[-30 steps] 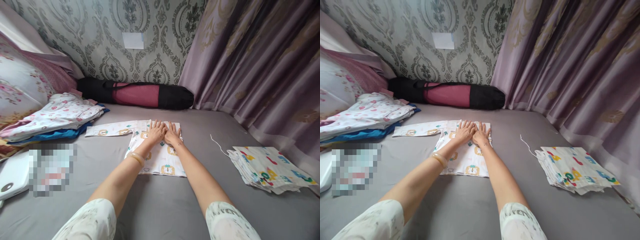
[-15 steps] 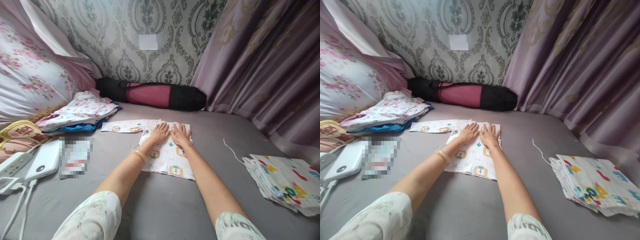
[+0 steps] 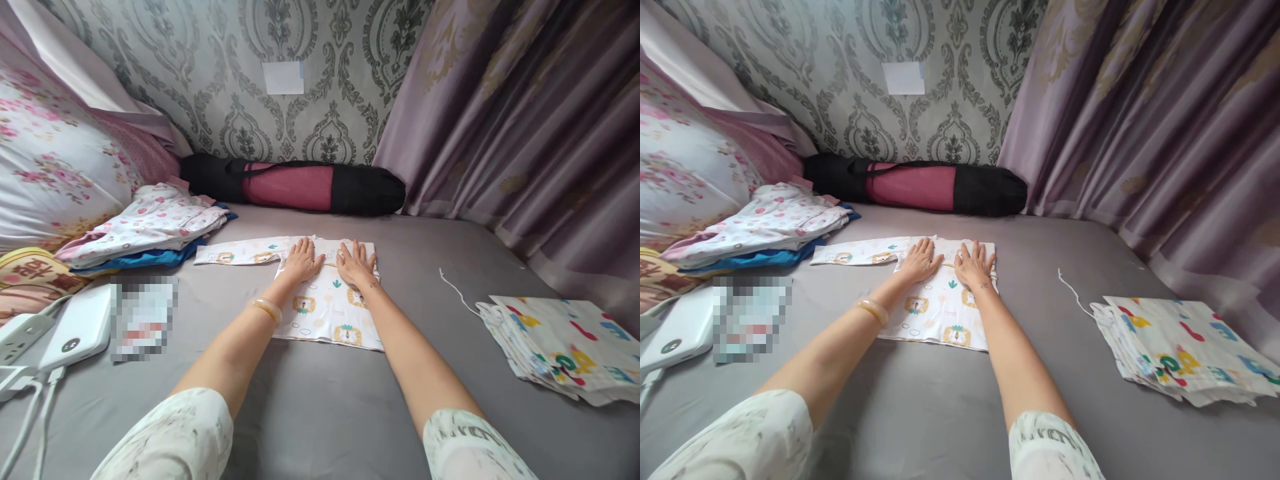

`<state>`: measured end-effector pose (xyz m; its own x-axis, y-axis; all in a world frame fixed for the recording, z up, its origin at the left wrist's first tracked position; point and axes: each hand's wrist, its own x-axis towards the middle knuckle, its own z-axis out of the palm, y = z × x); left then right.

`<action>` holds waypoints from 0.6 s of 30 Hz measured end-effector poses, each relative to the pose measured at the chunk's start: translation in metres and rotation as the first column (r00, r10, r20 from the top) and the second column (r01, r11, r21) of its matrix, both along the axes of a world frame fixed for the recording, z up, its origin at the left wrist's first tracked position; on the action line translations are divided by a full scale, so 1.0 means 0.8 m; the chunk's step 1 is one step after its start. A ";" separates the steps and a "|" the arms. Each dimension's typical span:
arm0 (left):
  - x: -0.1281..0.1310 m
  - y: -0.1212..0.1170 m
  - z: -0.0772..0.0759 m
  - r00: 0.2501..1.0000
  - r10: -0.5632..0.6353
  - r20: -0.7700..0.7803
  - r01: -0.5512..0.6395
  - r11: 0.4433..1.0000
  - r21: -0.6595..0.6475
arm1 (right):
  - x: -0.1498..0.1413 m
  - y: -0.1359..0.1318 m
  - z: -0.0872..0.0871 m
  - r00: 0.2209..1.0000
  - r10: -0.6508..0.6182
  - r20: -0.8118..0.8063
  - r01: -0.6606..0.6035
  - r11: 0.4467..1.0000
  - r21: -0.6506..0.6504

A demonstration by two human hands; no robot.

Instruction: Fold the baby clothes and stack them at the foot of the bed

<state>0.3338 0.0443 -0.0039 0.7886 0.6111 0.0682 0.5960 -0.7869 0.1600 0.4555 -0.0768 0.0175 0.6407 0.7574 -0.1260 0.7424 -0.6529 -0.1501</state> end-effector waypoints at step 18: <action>0.007 -0.002 0.006 0.998 0.021 -0.055 -0.024 0.999 -0.041 | 0.005 0.005 -0.005 0.999 -0.051 0.000 0.051 0.998 -0.036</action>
